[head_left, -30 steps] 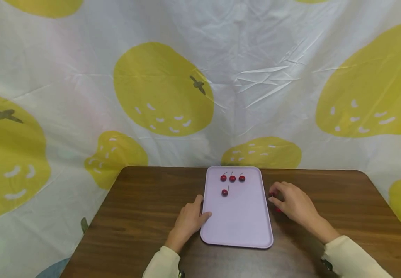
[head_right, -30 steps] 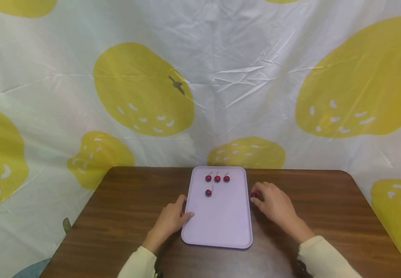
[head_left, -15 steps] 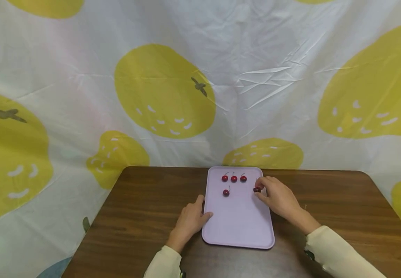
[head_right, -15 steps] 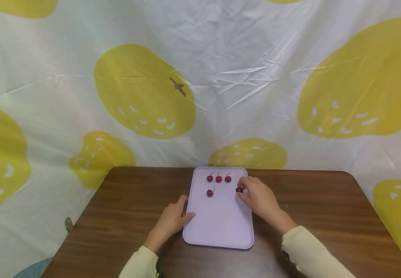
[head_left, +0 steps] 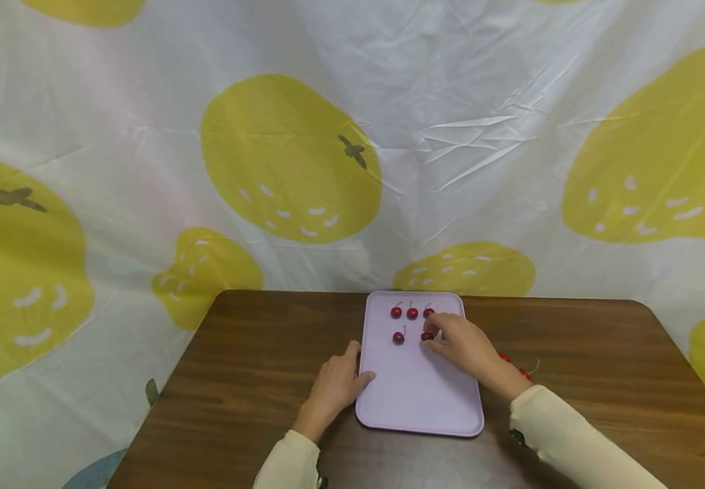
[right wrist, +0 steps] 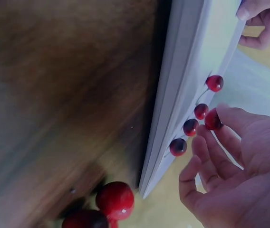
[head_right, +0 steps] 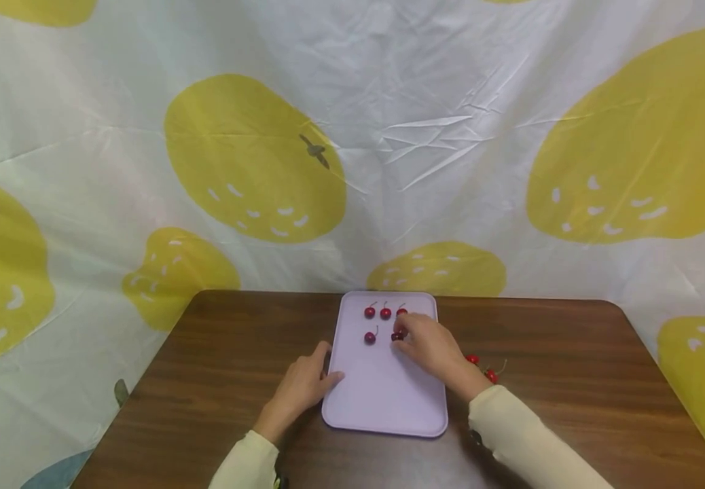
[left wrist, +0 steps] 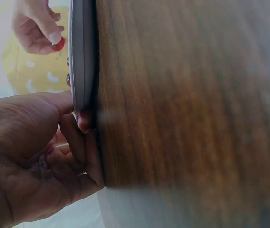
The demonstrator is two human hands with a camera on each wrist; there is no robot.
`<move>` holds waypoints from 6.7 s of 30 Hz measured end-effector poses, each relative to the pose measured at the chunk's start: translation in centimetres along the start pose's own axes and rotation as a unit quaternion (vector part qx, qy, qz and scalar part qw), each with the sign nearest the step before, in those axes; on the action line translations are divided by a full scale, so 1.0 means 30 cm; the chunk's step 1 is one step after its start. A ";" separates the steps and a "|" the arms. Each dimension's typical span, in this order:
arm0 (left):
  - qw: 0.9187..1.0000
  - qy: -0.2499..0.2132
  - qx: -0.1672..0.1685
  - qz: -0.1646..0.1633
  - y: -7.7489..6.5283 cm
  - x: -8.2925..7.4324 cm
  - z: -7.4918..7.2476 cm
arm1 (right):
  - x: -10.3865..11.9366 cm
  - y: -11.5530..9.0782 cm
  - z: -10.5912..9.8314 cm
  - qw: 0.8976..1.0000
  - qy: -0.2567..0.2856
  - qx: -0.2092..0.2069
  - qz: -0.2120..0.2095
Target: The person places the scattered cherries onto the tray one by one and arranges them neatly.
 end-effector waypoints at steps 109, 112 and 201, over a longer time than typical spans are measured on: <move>0.999 -0.004 0.031 -0.028 0.004 0.000 -0.003 | -0.198 -0.302 -0.181 0.988 -0.135 -0.060 0.047; 0.999 -0.002 0.029 -0.024 0.002 -0.001 0.000 | -0.198 -0.298 -0.183 0.988 -0.135 -0.070 0.041; 1.000 0.027 0.004 -0.009 0.004 0.016 0.000 | 0.007 0.014 0.013 0.986 -0.118 -0.052 -0.101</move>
Point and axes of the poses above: each hand's wrist, its own y-axis towards the middle knuckle, its own z-axis out of the palm, x = y × z, the point moved 3 cm from there along y, towards the middle knuckle, and after that the axes turned 2 degrees about z, right-handed, at the moved point
